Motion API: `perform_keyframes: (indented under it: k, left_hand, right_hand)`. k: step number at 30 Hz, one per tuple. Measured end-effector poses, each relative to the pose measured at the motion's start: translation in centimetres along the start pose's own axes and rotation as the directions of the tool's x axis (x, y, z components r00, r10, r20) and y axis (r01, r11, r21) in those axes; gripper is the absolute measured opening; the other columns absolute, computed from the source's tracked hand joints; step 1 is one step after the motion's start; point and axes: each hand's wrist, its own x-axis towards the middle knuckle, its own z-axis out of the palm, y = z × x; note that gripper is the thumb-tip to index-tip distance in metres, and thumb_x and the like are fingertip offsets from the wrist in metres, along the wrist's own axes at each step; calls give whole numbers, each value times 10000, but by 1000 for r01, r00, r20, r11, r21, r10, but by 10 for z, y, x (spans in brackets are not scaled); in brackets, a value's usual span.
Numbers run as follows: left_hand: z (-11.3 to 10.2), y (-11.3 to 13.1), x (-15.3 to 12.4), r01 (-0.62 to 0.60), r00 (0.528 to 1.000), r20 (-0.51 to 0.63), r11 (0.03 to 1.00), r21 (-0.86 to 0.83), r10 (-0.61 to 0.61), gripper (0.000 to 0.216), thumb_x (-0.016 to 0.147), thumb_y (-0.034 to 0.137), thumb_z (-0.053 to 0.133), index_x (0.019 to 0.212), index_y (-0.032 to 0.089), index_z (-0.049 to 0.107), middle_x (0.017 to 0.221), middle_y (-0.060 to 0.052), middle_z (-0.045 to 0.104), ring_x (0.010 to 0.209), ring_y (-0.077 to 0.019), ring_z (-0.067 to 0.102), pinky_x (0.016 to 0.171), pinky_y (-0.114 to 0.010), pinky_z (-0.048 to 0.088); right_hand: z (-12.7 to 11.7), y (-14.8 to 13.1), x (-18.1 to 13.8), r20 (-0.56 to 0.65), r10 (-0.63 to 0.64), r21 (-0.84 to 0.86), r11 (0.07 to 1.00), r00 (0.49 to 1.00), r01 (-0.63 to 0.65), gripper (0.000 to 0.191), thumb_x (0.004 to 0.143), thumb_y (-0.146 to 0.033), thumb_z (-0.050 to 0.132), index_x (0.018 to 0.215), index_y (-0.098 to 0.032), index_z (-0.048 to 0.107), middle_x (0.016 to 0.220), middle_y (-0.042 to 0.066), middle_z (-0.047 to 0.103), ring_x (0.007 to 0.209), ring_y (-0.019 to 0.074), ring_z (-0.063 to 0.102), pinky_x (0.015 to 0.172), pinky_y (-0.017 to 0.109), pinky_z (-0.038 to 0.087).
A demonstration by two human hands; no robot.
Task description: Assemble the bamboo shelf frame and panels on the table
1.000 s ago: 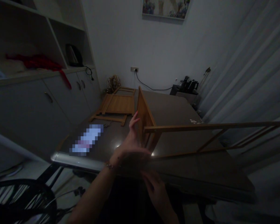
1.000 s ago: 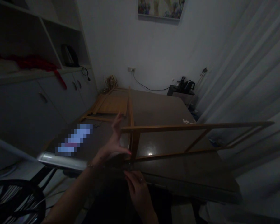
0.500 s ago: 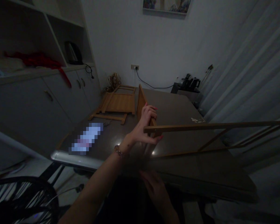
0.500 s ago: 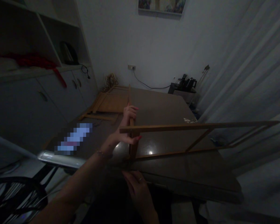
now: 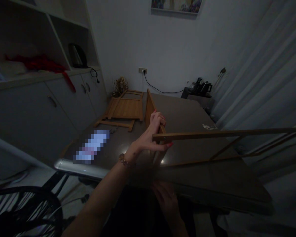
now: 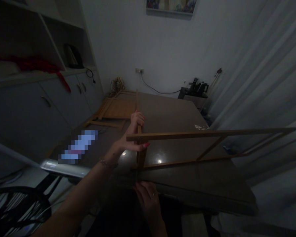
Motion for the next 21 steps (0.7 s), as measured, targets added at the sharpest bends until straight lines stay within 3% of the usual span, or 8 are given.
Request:
perform_keyframes:
  k: [3, 7, 14, 21]
  left_hand:
    - [1, -1, 0, -6, 1000, -17, 1000, -11, 6, 519, 658, 554, 643, 935, 225, 352, 953, -22, 415, 973, -223, 417, 1073, -531, 262]
    - [2, -2, 0, -23, 999, -37, 1000, -20, 22, 508, 664, 548, 652, 939, 231, 365, 951, -22, 423, 974, -234, 424, 1039, -539, 291]
    - [2, 1, 0, -8, 999, -49, 1000, -16, 7, 499, 685, 561, 633, 943, 228, 365, 964, -29, 432, 985, -234, 429, 1032, -537, 310]
    - [4, -1, -1, -2, 999, -54, 1000, -6, 2, 492, 701, 569, 626, 943, 223, 376, 950, -32, 443, 992, -243, 460, 1044, -560, 316]
  right_hand:
    - [-1, 2, 1, 15, -37, -49, 998, 999, 38, 229, 1008, -206, 458, 1100, -196, 668, 885, 43, 716, 787, 164, 664, 740, 285, 560]
    - [-1, 7, -1, 154, -8, -4, 1000, 988, 8, 301, 1033, -225, 391, 1246, -191, 600, 959, 54, 725, 829, 160, 679, 742, 269, 561]
    - [6, 8, 2, 259, 132, 143, 974, 957, -173, 387, 1003, -465, 406, 910, -222, 693, 852, 20, 724, 753, 145, 693, 677, 232, 569]
    - [5, 11, 11, 171, -7, 102, 995, 985, -10, 336, 997, -436, 437, 893, -214, 667, 827, 26, 694, 770, 154, 678, 747, 284, 574]
